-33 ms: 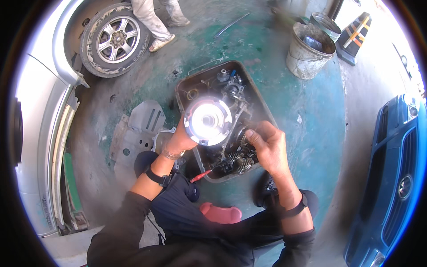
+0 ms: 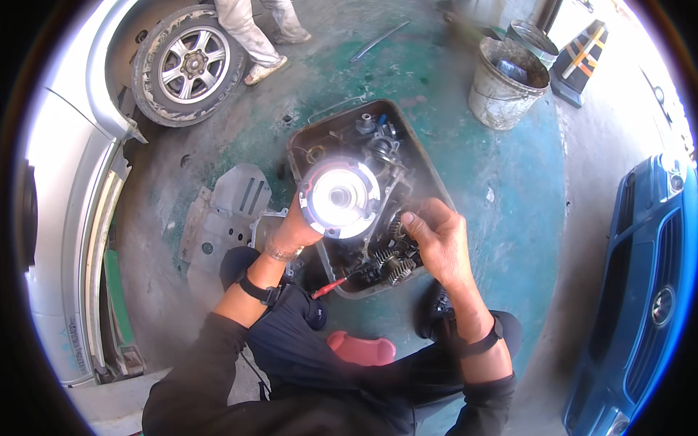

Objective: The person sits on a low stool in a garage and inspects disassembled transmission parts from a tray. They pick up a circular clutch plate, rotate it to examine both sides, and use a screwdriver to point at specific areas before placing it back in the tray.

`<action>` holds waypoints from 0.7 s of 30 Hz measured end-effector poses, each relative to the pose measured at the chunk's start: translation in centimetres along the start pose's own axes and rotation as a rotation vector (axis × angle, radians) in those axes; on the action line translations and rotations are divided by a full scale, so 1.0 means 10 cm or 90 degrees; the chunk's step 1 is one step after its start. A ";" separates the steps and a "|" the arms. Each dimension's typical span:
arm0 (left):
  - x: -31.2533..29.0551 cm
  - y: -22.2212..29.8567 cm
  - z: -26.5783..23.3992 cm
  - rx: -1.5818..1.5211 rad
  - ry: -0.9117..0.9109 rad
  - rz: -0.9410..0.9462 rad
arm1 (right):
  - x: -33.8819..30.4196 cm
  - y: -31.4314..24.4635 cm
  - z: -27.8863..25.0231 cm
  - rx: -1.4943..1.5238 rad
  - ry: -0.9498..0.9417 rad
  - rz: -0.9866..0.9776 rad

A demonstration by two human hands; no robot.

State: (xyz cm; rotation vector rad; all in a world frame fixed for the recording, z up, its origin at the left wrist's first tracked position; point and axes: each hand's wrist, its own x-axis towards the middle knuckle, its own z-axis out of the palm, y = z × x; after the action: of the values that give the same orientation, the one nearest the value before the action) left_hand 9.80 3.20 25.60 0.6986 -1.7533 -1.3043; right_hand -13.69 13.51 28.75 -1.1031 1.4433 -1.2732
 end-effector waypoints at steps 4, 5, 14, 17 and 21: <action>-0.12 -0.15 0.00 0.027 0.019 0.049 | 0.00 0.09 0.02 0.041 -0.018 0.038; -0.15 -0.20 0.00 0.053 0.019 0.052 | 0.00 0.10 0.03 0.089 -0.030 0.016; -0.29 -0.35 -0.08 0.047 -0.025 -0.030 | -0.01 0.00 0.02 0.145 -0.066 0.081; -0.29 -0.34 -0.09 0.052 -0.028 -0.036 | 0.01 -0.01 0.04 0.131 -0.070 0.076; -0.29 -0.35 -0.10 0.042 -0.028 -0.035 | 0.01 -0.02 0.06 0.132 -0.053 0.094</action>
State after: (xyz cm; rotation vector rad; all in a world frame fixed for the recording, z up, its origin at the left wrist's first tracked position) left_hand 12.03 4.01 21.55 0.7649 -1.8311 -1.3119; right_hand -13.15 13.27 28.90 -0.8846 1.2746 -1.2275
